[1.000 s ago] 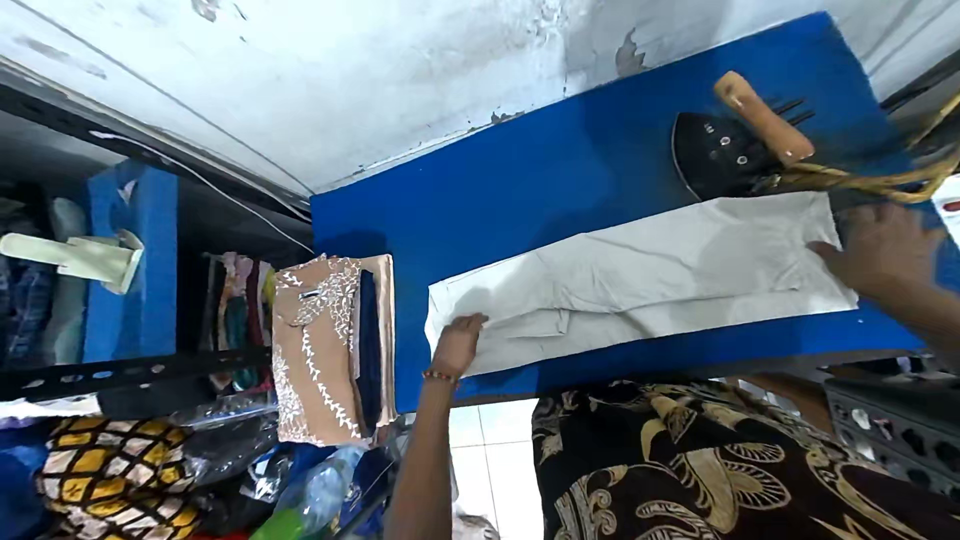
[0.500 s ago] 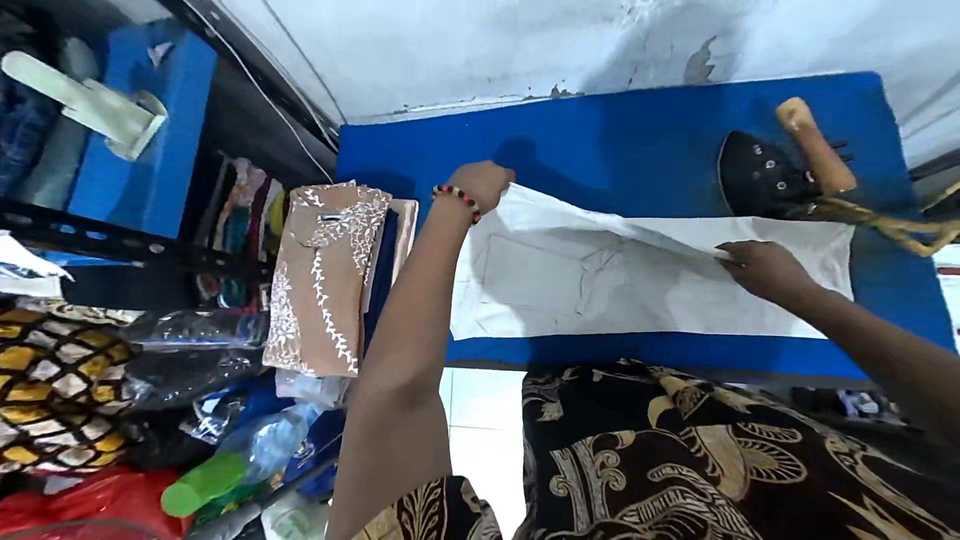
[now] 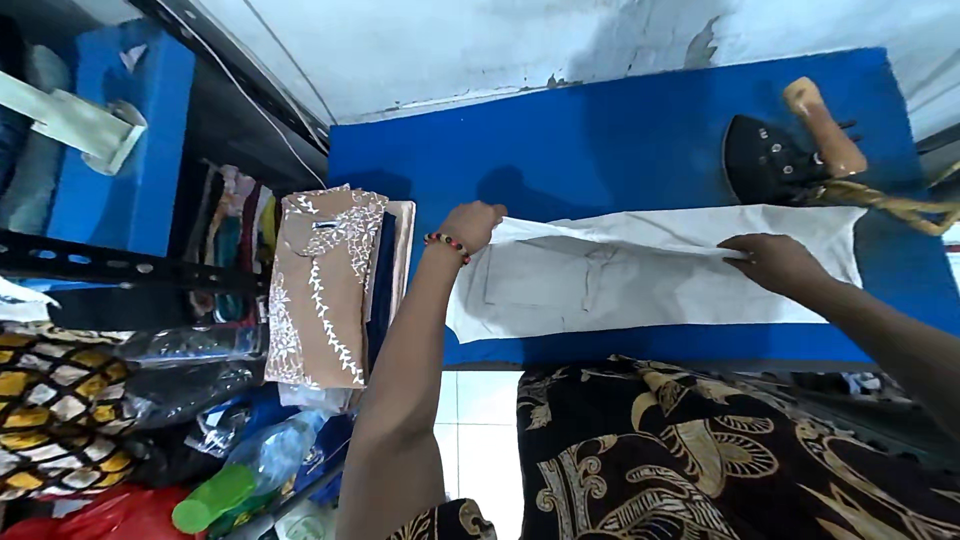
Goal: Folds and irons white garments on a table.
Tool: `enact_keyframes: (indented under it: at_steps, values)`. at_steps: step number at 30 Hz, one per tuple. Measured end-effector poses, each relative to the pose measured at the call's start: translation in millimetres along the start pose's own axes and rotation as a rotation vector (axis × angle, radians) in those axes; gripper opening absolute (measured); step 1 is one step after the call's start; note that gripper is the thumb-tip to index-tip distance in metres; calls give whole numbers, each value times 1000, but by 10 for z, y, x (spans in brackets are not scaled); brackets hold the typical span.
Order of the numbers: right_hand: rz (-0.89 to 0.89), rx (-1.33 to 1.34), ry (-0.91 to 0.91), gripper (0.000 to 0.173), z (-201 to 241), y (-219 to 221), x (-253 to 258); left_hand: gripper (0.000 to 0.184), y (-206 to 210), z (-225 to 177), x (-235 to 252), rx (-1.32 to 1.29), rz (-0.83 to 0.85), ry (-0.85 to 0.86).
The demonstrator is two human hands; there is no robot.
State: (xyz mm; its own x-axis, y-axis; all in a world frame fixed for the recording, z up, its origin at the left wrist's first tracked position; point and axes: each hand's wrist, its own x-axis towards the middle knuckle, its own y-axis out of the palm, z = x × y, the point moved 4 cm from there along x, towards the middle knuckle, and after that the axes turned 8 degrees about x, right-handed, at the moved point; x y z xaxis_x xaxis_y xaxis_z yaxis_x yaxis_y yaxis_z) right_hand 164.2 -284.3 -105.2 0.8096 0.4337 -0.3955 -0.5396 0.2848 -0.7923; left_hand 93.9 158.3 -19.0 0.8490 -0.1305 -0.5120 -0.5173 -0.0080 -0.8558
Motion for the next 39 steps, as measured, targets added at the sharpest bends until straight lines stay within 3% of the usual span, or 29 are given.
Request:
enact_keyframes:
  at_steps: [4, 5, 7, 10, 12, 18, 23, 26, 28, 30, 32, 34, 35, 39]
  values:
    - [215, 9, -47, 51, -446, 122, -168, 30, 5, -18, -29, -34, 71, 45]
    - [202, 34, -50, 54, -473, 47, -179, 31, 48, -21, -35, -51, 90, 57]
    - [-31, 42, -39, 53, -422, -253, -112, 30, 161, -25, -43, -82, 117, 83]
    - [-477, 18, 54, 65, -414, -783, 211, 31, 253, -10, -47, -139, 157, 64]
    - [-549, 4, 162, 77, -531, -1012, 521, 29, 301, 32, -34, -175, 119, 36]
    - [-406, -122, 259, 51, -856, -1268, 1292, 34, 163, 37, -7, -266, 231, -37]
    - [-468, -171, 217, 60, -937, -1677, 1802, 33, 60, 79, 104, -293, 260, -63]
    - [-398, -89, -74, 78, -358, -1561, 1424, 32, -87, 129, 209, -284, 268, -63]
    - [-161, -22, -282, 95, -35, -876, 771, 32, -151, 154, 255, -283, 268, -50]
    - [127, 12, -382, 88, 88, -204, 143, 31, -198, 215, 306, -300, 279, -26]
    - [254, -3, -287, 75, 42, -102, 28, 28, -238, 319, 380, -332, 261, -3]
    - [231, -53, -77, 69, -44, -451, 365, 22, -262, 461, 518, -318, 161, 34]
    - [154, -110, -65, 66, -59, -682, 604, 21, -314, 511, 627, -281, 119, 38]
    - [-142, -273, -206, 51, 196, -1335, 1511, 28, -544, 597, 1178, -71, 30, -221]
